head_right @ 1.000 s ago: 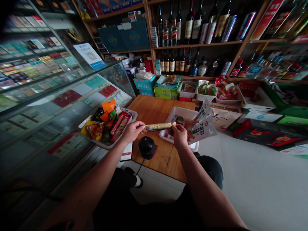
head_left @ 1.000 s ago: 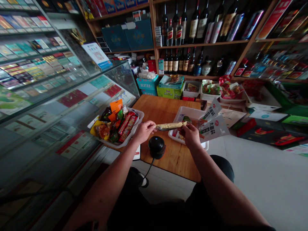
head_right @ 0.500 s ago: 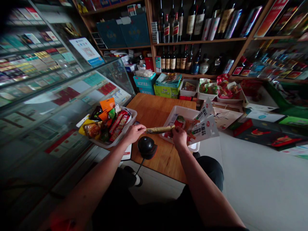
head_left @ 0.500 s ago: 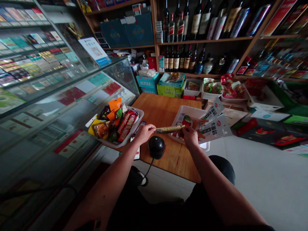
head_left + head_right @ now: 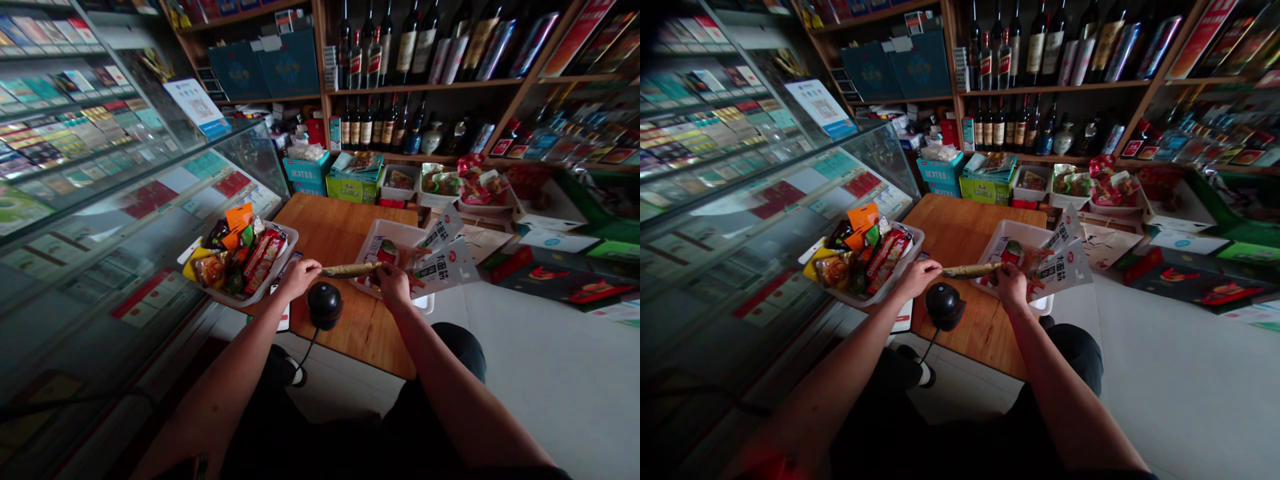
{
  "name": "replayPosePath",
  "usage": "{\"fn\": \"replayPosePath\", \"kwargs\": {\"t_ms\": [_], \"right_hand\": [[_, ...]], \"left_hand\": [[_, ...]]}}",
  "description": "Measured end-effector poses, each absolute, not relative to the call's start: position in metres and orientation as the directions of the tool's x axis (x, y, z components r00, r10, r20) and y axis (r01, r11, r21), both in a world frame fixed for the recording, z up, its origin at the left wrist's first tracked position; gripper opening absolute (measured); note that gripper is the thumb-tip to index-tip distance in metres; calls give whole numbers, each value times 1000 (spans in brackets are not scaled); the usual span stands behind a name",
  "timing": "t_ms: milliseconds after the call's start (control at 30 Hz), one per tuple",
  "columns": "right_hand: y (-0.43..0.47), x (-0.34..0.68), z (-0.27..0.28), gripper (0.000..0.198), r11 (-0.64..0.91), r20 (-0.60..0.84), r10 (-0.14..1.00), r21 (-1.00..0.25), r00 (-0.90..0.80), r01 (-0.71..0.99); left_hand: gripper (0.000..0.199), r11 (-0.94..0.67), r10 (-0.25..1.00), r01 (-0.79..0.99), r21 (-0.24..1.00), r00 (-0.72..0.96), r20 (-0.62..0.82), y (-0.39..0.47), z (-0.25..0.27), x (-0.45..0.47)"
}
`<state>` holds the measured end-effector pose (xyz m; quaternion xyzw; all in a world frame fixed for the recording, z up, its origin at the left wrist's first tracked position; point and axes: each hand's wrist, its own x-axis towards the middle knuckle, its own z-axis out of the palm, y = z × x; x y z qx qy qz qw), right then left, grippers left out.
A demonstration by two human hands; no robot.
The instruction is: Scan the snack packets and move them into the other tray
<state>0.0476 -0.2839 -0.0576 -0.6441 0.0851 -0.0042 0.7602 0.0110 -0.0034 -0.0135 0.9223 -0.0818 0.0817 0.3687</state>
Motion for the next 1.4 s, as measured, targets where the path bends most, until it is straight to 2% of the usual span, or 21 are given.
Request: {"fn": "replayPosePath", "kwargs": {"t_ms": [100, 500, 733, 900, 1033, 1133, 1267, 1400], "right_hand": [[-283, 46, -56, 29, 162, -128, -105, -981, 986, -110], [-289, 38, -50, 27, -176, 34, -90, -984, 995, 17], [-286, 36, -42, 24, -173, -6, -98, -985, 995, -23], [-286, 34, -42, 25, -73, -10, -95, -997, 995, -17], [-291, 21, -35, 27, -22, 14, -141, -1000, 990, 11], [-301, 6, -29, 19, -208, 95, -172, -976, 980, 58], [-317, -16, -25, 12, -518, 271, -146, -840, 951, 161], [-328, -33, -29, 8, -624, 340, -92, -752, 936, 212]], "left_hand": [[24, -732, -70, -194, 652, 975, 212, -3, -12, 11], [21, -703, -87, -200, 682, 977, 197, -2, -20, 15], [22, -721, -44, -130, 680, 989, 143, 0, -26, 15], [21, -732, -29, -169, 660, 976, 217, -7, -4, 14], [23, -694, -5, -124, 709, 986, 168, -19, 17, 15], [23, -659, 4, -116, 743, 987, 158, -32, 31, 17], [22, -647, -17, -177, 742, 976, 218, -58, 48, 22], [22, -610, -41, -238, 756, 962, 270, -91, 57, 34]]}}
